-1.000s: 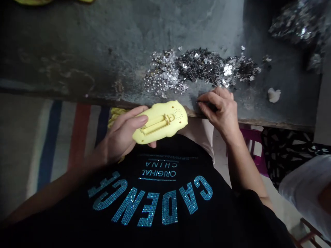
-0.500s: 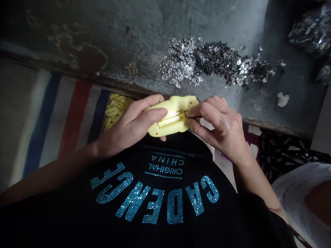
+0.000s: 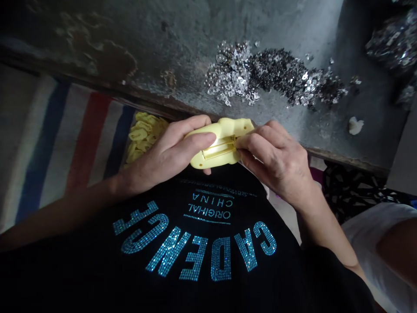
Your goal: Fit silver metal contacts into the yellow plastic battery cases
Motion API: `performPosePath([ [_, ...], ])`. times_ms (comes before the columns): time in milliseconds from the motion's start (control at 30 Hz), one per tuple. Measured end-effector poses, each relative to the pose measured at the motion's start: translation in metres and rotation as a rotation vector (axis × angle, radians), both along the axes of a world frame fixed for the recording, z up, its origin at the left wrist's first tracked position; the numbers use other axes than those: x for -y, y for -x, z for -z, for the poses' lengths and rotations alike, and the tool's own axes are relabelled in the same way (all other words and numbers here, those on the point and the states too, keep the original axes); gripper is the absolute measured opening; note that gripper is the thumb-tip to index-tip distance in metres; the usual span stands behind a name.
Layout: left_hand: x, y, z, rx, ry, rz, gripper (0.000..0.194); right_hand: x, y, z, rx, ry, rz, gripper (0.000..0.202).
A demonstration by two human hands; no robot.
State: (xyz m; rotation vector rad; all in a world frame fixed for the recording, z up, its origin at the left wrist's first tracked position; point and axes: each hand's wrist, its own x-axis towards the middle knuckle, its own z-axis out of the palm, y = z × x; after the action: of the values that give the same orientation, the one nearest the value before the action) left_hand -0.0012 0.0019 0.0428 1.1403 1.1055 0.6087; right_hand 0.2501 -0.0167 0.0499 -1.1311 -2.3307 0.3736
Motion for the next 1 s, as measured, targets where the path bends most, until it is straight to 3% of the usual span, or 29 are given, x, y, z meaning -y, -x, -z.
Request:
performPosePath([
  [400,0.001,-0.004,0.006,0.016,0.044,-0.036,0.035,0.0,0.002,-0.002,0.163,0.002,-0.006,0.016],
  [633,-0.003,-0.004,0.006,0.017,0.108,-0.064,0.035,0.008,0.002,0.0,0.031,-0.044,0.039,0.023],
  [800,-0.003,-0.004,0.008,0.016,0.06,-0.038,0.035,0.014,0.0,0.013,-0.148,-0.046,0.178,0.027],
  [900,-0.002,-0.006,0.008,0.018,0.036,-0.046,0.032,0.019,0.001,0.026,-0.166,-0.058,0.244,0.027],
  [1000,0.0,-0.007,0.006,0.005,0.037,-0.059,0.03,0.027,0.001,0.038,-0.112,-0.124,0.26,0.043],
])
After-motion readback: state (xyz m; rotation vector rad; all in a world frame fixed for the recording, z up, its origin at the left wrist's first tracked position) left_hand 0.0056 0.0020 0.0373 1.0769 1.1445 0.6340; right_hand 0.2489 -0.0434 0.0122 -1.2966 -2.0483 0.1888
